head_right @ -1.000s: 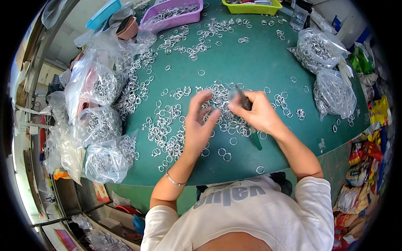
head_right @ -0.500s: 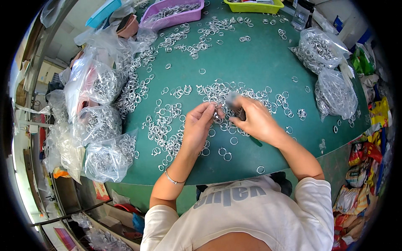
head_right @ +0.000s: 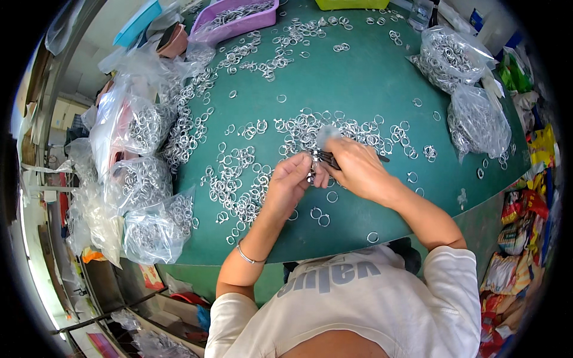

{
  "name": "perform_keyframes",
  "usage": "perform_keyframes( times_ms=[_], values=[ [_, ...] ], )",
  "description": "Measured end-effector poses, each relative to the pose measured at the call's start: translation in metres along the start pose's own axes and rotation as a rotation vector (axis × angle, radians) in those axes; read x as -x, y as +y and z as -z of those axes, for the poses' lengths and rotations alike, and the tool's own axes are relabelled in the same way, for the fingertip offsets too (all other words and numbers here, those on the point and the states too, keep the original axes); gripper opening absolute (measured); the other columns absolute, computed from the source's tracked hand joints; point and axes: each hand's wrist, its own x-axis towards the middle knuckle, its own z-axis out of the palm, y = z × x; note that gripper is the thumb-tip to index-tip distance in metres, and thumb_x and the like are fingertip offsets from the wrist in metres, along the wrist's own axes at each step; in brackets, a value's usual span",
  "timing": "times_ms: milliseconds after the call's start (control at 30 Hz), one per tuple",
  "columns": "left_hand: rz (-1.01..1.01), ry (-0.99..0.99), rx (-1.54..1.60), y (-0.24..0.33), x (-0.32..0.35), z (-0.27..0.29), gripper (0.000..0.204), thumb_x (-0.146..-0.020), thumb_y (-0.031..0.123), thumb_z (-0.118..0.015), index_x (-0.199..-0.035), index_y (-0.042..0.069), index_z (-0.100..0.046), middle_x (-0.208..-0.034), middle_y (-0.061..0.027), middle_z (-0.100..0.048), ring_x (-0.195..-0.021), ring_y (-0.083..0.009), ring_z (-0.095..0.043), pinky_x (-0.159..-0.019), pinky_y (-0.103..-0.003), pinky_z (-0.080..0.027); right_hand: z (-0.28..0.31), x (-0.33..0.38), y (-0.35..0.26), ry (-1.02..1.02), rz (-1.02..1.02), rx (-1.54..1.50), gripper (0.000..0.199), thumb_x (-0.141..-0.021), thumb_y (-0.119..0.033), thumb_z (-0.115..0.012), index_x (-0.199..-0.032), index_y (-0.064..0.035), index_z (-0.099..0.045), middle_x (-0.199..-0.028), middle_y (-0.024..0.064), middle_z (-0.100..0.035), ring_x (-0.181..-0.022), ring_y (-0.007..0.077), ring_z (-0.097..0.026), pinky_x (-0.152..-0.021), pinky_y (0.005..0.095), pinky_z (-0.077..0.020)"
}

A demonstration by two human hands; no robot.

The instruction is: The person uses pliers to connect and close small metal rings one by one from a pile on the workstation.

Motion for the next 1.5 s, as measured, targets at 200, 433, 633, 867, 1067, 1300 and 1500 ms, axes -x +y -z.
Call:
perform_keyframes(
  times_ms=[200,433,633,867,1067,1300,1500],
  values=[
    [-0.016,0.152,0.160,-0.001,-0.002,0.005,0.026,-0.092,0.018,-0.041,-0.076,0.000,-0.051,-0.066,-0.0080,-0.050,-0.068,-0.0217,-0.050,-0.067,-0.032,-0.041,0.001,0.001,-0.001,0.023,0.020,0.017,0.020,-0.074,-0.010,-0.061,-0.086,0.0002,-0.050,-0.077,0.0171,-0.057,-0.078,0.0352,-0.056,-0.067,0.0441,-0.0441],
    [0.107,0.065,-0.085,-0.003,0.000,0.001,0.026,-0.094,0.019,-0.042,-0.081,-0.001,-0.053,-0.066,-0.0047,-0.051,-0.063,-0.0131,-0.050,-0.060,-0.026,-0.041,-0.002,0.000,-0.003,0.021,-0.021,-0.060,0.027,-0.067,-0.006,-0.065,-0.086,0.0009,-0.048,-0.080,0.0161,-0.054,-0.079,0.0350,-0.055,-0.066,0.0427,-0.0441],
    [0.040,0.184,-0.234,-0.010,-0.001,0.003,0.017,-0.090,0.009,-0.045,-0.103,-0.001,-0.052,-0.072,-0.0053,-0.055,-0.062,-0.0085,-0.049,-0.052,-0.019,-0.033,-0.012,-0.001,0.008,0.094,0.070,-0.145,0.030,-0.061,-0.001,-0.068,-0.083,0.0022,-0.048,-0.084,0.0167,-0.051,-0.084,0.0343,-0.050,-0.071,0.0407,-0.0430],
    [-0.142,0.223,-0.535,-0.014,-0.002,0.003,0.034,-0.085,-0.003,-0.049,-0.119,-0.002,-0.048,-0.087,-0.0028,-0.058,-0.072,-0.0050,-0.050,-0.062,-0.019,-0.041,-0.026,-0.003,0.010,0.325,0.269,-0.078,0.032,-0.061,-0.002,-0.069,-0.086,0.0016,-0.050,-0.082,0.0149,-0.052,-0.083,0.0330,-0.050,-0.073,0.0390,-0.0411],
    [-0.132,0.235,-0.455,-0.011,-0.003,0.000,0.032,-0.084,-0.001,-0.053,-0.116,-0.004,-0.050,-0.087,-0.0011,-0.057,-0.073,-0.0034,-0.049,-0.061,-0.016,-0.039,-0.031,-0.002,0.018,0.353,0.203,0.042,0.030,-0.063,-0.006,-0.070,-0.086,-0.0022,-0.050,-0.077,0.0119,-0.056,-0.077,0.0299,-0.054,-0.071,0.0395,-0.0400],
    [-0.154,0.326,-0.397,-0.016,-0.001,-0.006,0.029,-0.083,0.003,-0.059,-0.111,-0.002,-0.055,-0.080,0.0014,-0.057,-0.066,-0.0027,-0.047,-0.057,-0.016,-0.037,-0.030,-0.004,0.022,0.335,0.192,0.073,0.032,-0.060,-0.008,-0.072,-0.081,-0.0027,-0.048,-0.068,0.0115,-0.056,-0.067,0.0318,-0.057,-0.059,0.0413,-0.0430],
    [-0.099,0.458,-0.531,-0.015,0.001,-0.006,0.016,-0.082,0.007,-0.063,-0.094,-0.003,-0.063,-0.072,0.0007,-0.059,-0.064,-0.0021,-0.049,-0.055,-0.015,-0.037,-0.027,-0.003,0.018,0.348,0.216,0.108,0.034,-0.059,-0.010,-0.073,-0.082,-0.0045,-0.048,-0.063,0.0096,-0.055,-0.061,0.0298,-0.057,-0.053,0.0398,-0.0440]
  ],
)
